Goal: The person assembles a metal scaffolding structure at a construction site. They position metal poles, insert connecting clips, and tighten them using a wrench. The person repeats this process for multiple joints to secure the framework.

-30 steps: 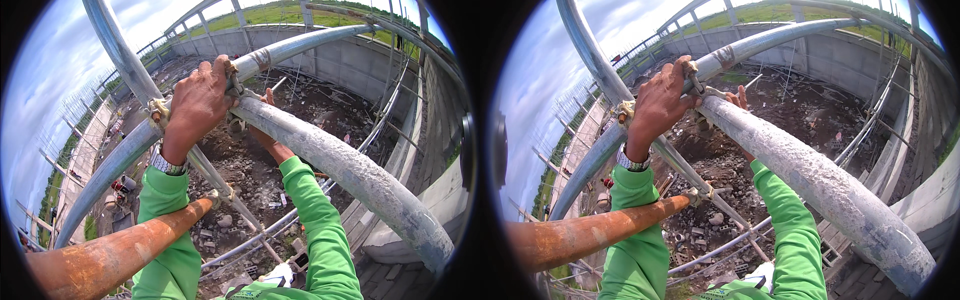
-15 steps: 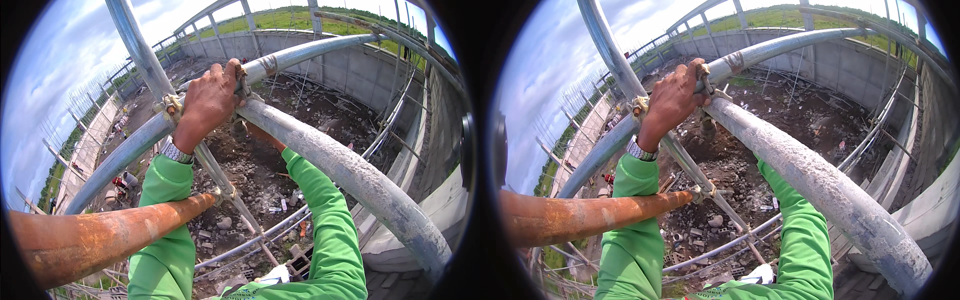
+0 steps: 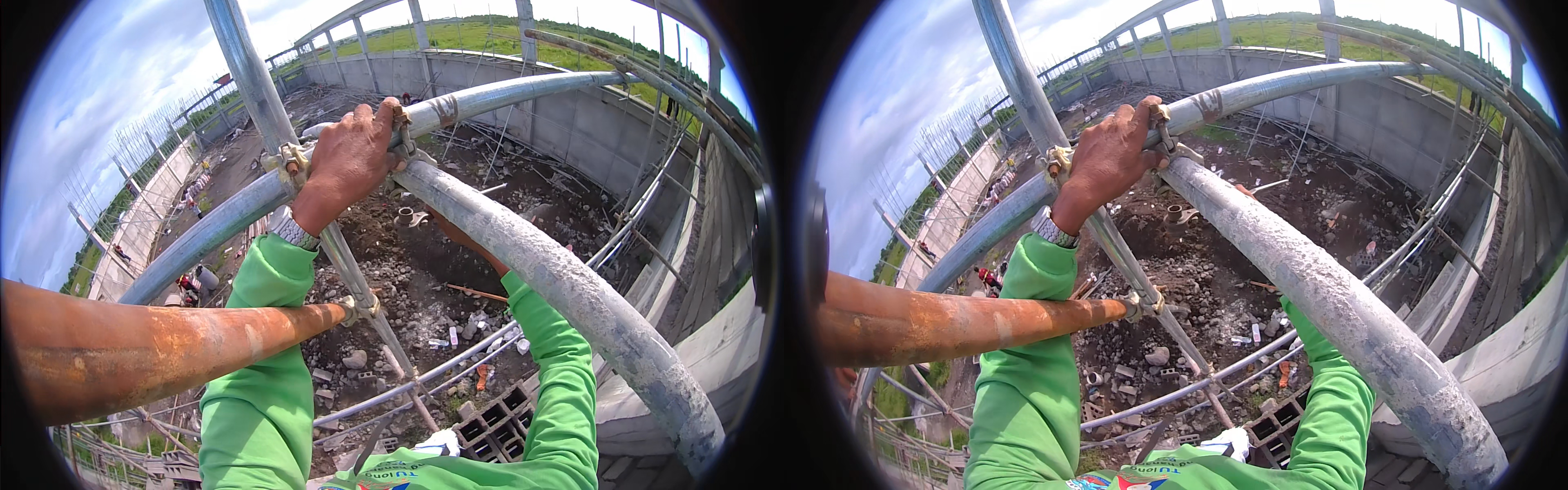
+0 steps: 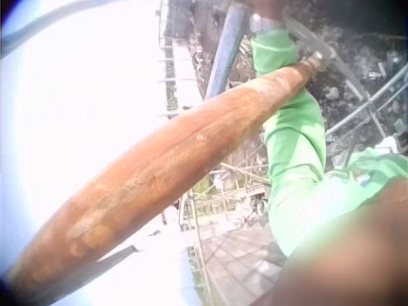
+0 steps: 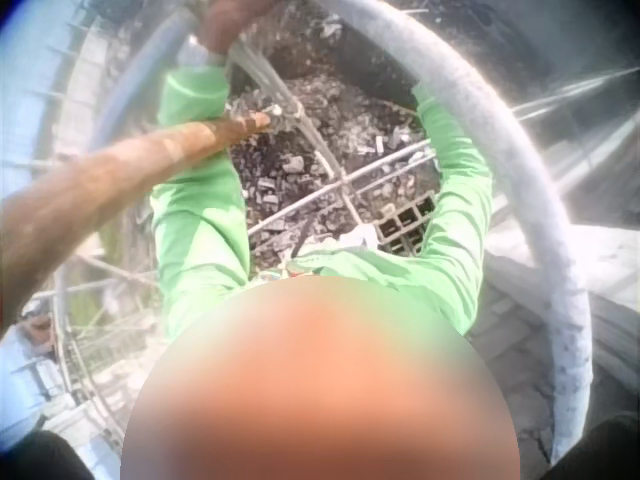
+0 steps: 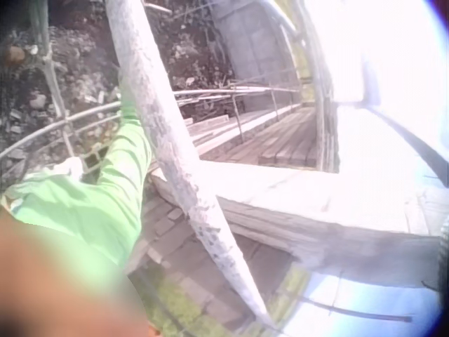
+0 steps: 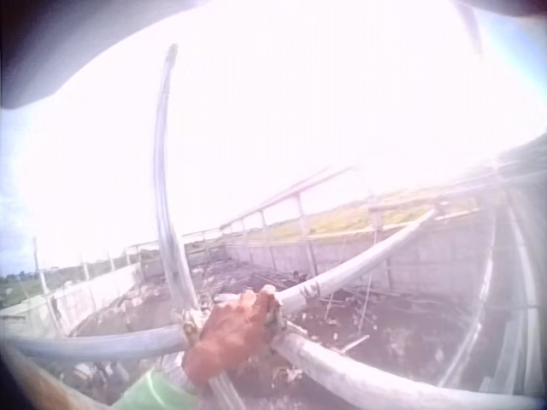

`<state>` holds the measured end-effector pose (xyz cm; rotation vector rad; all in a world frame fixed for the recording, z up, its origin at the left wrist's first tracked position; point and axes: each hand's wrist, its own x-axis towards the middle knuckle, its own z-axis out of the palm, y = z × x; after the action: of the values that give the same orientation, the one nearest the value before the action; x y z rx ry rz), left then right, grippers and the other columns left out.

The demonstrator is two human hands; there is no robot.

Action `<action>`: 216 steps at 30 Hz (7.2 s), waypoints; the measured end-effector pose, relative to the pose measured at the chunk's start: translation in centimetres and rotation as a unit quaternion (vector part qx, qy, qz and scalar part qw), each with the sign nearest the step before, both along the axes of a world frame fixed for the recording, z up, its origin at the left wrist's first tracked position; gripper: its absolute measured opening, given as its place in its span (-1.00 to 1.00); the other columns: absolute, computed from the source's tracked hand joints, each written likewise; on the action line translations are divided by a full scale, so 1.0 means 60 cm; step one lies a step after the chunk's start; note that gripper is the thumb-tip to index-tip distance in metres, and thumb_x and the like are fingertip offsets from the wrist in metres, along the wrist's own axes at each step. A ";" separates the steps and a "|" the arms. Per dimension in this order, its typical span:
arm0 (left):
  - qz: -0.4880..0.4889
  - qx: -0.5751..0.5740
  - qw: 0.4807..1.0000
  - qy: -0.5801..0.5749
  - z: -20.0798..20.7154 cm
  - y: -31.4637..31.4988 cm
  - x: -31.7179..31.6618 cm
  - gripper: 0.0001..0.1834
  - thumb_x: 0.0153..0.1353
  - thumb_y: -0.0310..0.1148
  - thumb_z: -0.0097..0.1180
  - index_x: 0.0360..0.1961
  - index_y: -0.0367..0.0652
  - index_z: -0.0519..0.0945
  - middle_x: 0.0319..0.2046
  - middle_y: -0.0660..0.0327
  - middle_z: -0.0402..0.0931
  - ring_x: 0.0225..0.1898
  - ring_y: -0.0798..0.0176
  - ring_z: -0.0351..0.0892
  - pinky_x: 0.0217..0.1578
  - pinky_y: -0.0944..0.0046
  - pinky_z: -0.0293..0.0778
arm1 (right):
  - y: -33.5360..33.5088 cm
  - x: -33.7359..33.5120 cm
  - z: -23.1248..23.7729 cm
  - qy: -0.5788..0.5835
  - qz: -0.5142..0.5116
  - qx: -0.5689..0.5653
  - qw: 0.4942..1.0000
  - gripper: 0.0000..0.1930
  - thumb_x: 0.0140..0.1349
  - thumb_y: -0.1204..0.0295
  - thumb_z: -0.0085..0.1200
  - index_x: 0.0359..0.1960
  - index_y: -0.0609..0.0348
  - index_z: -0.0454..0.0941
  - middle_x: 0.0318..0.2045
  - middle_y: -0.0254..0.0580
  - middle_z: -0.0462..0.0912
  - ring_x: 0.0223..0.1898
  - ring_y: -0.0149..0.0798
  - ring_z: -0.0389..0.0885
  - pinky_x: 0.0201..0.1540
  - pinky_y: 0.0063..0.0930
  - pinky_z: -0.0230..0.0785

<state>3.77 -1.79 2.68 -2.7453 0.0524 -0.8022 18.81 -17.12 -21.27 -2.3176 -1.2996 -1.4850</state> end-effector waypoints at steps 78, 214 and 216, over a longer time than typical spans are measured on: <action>-0.124 -0.641 0.720 0.235 -0.230 0.091 -0.005 -0.45 0.33 -0.17 0.52 0.10 -0.36 0.56 -0.06 0.17 0.68 -0.08 0.34 0.71 0.00 0.29 0.66 | 0.137 0.178 0.023 0.257 0.346 0.112 0.895 -0.59 0.32 0.23 0.27 0.14 0.11 0.62 0.05 -0.09 0.62 0.26 -0.08 0.56 0.43 -0.06 0.34; -0.394 -0.819 0.202 0.365 -0.319 0.150 0.040 -0.43 0.66 -0.09 -0.03 0.44 -0.31 0.42 0.32 -0.09 0.57 0.34 -0.06 0.57 0.42 -0.15 0.45 | 0.087 -0.513 0.224 0.200 -0.429 -0.204 0.857 -0.64 0.37 0.32 0.18 0.03 0.36 0.74 -0.29 -0.10 0.52 -0.41 -0.22 0.54 -0.70 -0.27 0.28; -0.363 -0.824 0.205 0.385 -0.314 0.146 0.028 -0.43 0.64 -0.07 -0.01 0.39 -0.33 0.47 0.23 -0.01 0.64 0.19 0.02 0.66 0.29 -0.06 0.53 | 0.106 -0.506 0.217 0.141 -0.466 -0.172 0.857 -0.63 0.38 0.35 0.17 0.05 0.44 0.68 -0.28 -0.05 0.55 -0.44 -0.24 0.54 -0.69 -0.28 0.29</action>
<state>5.48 6.97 -16.16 0.8607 -0.3641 -0.5103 -11.52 -10.76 -8.23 -3.5081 -0.3332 -0.9830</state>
